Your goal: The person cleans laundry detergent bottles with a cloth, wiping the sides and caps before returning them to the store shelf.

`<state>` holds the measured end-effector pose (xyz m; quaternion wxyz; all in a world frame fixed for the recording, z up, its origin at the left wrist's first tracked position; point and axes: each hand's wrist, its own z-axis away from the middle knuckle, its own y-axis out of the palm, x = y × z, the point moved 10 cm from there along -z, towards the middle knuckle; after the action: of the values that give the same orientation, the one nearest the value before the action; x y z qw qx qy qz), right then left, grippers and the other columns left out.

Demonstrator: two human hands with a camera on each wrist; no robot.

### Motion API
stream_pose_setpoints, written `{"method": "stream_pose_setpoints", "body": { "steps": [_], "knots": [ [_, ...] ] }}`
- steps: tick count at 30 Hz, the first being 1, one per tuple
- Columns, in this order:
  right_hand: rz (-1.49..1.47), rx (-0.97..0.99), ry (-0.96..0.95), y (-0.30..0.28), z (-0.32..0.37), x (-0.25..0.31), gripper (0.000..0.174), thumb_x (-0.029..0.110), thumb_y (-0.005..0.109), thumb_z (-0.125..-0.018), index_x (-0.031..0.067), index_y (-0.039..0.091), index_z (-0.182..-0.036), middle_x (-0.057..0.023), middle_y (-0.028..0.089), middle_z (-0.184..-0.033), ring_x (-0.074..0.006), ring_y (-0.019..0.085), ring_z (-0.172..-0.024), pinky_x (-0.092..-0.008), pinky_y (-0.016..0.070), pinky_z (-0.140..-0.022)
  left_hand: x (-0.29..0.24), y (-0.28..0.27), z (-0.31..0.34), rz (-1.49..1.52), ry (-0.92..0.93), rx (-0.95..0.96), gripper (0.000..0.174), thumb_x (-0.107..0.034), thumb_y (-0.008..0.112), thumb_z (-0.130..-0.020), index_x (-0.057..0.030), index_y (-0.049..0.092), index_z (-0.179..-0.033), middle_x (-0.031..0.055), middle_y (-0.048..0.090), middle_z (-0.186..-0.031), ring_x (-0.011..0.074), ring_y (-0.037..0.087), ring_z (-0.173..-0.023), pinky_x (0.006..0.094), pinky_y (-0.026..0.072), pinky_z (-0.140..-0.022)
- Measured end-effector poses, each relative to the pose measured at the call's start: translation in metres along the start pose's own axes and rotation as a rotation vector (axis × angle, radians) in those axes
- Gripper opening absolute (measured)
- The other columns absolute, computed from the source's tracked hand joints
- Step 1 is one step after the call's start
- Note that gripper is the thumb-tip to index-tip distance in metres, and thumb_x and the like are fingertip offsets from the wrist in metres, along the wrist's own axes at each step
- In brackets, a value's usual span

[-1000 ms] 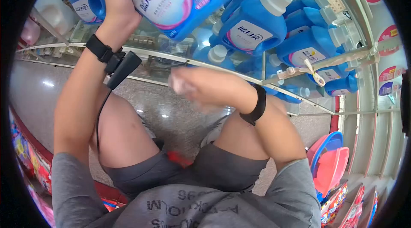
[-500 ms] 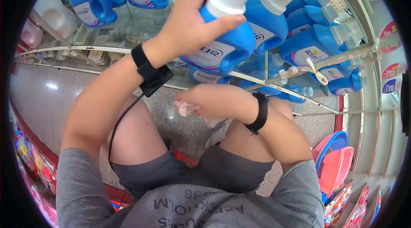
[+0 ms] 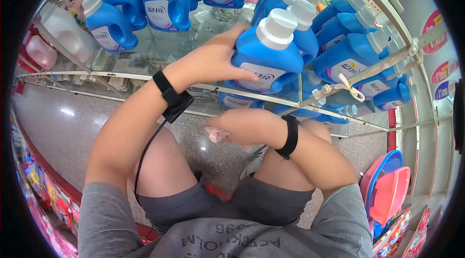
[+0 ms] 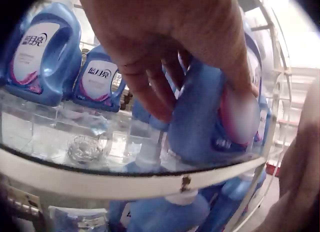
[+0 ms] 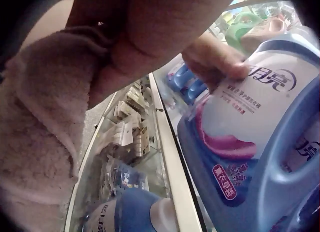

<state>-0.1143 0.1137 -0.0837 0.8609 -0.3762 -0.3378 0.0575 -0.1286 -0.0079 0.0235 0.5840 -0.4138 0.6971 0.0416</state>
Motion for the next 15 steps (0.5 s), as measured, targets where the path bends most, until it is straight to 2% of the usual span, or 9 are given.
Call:
{"method": "stream_pose_setpoints", "body": {
  "steps": [3, 6, 11, 13, 15],
  "knots": [
    [-0.022, 0.004, -0.028, 0.005, 0.003, 0.001, 0.049, 0.009, 0.070, -0.087, 0.0072, 0.055, -0.134, -0.0218, 0.070, -0.093, -0.0389, 0.070, -0.092, -0.0489, 0.0517, -0.077, 0.017, 0.000, 0.008, -0.098, -0.073, 0.067, 0.094, -0.036, 0.091, -0.071, -0.0030, 0.046, -0.148, 0.0212, 0.062, -0.135, 0.0330, 0.062, -0.118, 0.0419, 0.0499, -0.101],
    [0.001, -0.041, -0.066, 0.001, 0.007, 0.006, 0.048, 0.009, 0.070, -0.087, 0.0065, 0.055, -0.133, -0.0221, 0.069, -0.092, -0.0391, 0.070, -0.092, -0.0481, 0.0515, -0.078, 0.015, 0.001, 0.008, -0.050, -0.026, 0.059, 0.096, -0.035, 0.090, -0.073, -0.0052, 0.045, -0.152, 0.0190, 0.063, -0.136, 0.0332, 0.062, -0.117, 0.0421, 0.0498, -0.100],
    [0.041, -0.084, -0.095, -0.005, 0.014, 0.010, 0.050, 0.010, 0.070, -0.087, 0.0064, 0.055, -0.135, -0.0226, 0.070, -0.095, -0.0395, 0.070, -0.093, -0.0475, 0.0521, -0.078, 0.019, 0.006, 0.003, -0.096, -0.005, 0.058, 0.089, -0.037, 0.090, -0.073, -0.0020, 0.051, -0.145, 0.0211, 0.063, -0.133, 0.0355, 0.062, -0.117, 0.0423, 0.0493, -0.101],
    [0.005, -0.133, -0.097, -0.015, 0.019, 0.014, 0.032, -0.001, 0.060, -0.082, 0.0031, 0.063, -0.113, -0.0218, 0.071, -0.094, -0.0396, 0.070, -0.093, -0.0490, 0.0543, -0.077, 0.018, 0.009, 0.001, -0.129, 0.004, 0.040, 0.087, -0.037, 0.090, -0.072, -0.0012, 0.053, -0.142, 0.0217, 0.063, -0.132, 0.0363, 0.062, -0.117, 0.0425, 0.0493, -0.101],
    [-0.003, -0.137, -0.081, -0.018, 0.022, 0.013, 0.033, -0.001, 0.060, -0.082, 0.0031, 0.063, -0.114, -0.0217, 0.071, -0.094, -0.0390, 0.071, -0.092, -0.0484, 0.0549, -0.076, 0.016, 0.016, -0.002, -0.127, 0.011, 0.030, 0.083, -0.038, 0.090, -0.072, 0.0001, 0.055, -0.137, 0.0229, 0.063, -0.131, 0.0380, 0.062, -0.118, 0.0430, 0.0491, -0.101]
  ]
}}
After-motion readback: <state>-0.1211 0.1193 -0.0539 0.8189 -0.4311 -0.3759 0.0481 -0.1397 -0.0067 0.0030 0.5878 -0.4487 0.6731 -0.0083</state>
